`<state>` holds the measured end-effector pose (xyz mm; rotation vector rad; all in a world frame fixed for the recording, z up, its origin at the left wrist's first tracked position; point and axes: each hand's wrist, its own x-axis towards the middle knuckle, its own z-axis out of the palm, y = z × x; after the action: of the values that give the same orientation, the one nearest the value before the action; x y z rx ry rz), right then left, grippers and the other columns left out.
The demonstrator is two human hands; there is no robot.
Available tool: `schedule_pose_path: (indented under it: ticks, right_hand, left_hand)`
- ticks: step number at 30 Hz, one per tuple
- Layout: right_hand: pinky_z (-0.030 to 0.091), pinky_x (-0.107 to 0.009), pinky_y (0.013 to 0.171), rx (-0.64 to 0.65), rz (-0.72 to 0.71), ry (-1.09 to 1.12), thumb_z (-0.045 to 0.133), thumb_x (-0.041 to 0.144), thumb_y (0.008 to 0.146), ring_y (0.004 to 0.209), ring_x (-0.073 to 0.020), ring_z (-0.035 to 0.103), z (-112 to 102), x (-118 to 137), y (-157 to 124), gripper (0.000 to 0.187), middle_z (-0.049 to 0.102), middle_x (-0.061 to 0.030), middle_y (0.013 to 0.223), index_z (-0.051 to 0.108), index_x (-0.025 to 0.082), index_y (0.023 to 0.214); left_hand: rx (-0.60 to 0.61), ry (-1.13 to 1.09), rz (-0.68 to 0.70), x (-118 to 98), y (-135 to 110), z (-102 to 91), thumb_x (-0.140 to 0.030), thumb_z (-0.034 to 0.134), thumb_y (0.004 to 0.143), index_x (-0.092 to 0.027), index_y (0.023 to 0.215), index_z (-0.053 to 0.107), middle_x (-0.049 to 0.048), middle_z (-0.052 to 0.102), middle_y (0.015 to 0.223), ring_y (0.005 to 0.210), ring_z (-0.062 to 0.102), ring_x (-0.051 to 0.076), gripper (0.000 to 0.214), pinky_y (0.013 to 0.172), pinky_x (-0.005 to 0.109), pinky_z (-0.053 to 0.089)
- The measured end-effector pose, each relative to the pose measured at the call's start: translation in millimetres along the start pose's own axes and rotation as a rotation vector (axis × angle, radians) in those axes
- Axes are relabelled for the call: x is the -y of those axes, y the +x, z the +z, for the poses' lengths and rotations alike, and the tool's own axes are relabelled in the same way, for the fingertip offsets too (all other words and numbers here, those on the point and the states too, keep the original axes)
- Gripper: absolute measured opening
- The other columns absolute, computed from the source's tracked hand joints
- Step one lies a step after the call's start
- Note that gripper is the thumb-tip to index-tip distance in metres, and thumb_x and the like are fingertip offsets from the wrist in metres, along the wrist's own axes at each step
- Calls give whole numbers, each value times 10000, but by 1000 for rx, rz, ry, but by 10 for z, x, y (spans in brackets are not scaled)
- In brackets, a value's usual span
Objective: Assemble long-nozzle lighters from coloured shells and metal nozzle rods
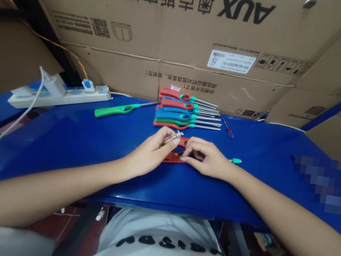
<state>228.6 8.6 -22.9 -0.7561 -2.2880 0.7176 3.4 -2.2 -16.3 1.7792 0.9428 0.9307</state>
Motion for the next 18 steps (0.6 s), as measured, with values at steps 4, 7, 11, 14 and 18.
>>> schedule_pose_path:
  ticks: [4,7,11,14,18]
  right_hand:
    - [378,-236,507,-116,74,188,686,338,904,567,-80,442,21,-79,7,188,580,-15,837,639,174,825]
    - [433,-231,523,-166,153,318,699,407,893,590,-88,520,14,-104,8,254,618,-23,839,605,180,829]
    - [450,-195,442,-199,195,412,724,442,870,531,-62,563,-15,-105,10,299,670,-41,909,591,175,850]
    - [429,-182,343,-177,261,500,713,464,877,401,-53,540,-27,-92,13,322,685,-11,797,566,178,892]
    - [525,-205,394,-112,288,568,744,444,853,454,-111,640,-23,-87,24,323,686,4,664,600,159,903]
  left_hand:
    - [46,-5,-6,22,9,13,-506,487,993,-210,921,447,-69,432,686,560,376,90,307,565,230,363]
    - [77,-12,-61,52,37,21,-537,457,993,-185,911,530,-57,433,652,547,381,98,368,536,236,337]
    - [104,-108,-132,94,74,31,-625,399,978,-138,931,627,-59,359,584,512,320,104,540,490,246,273]
    - [55,-156,-134,125,82,28,-649,480,942,-159,894,584,-71,321,598,514,274,93,504,485,233,248]
    - [10,-201,-142,150,82,23,-601,602,903,-191,880,518,-77,359,621,524,282,82,419,496,208,257]
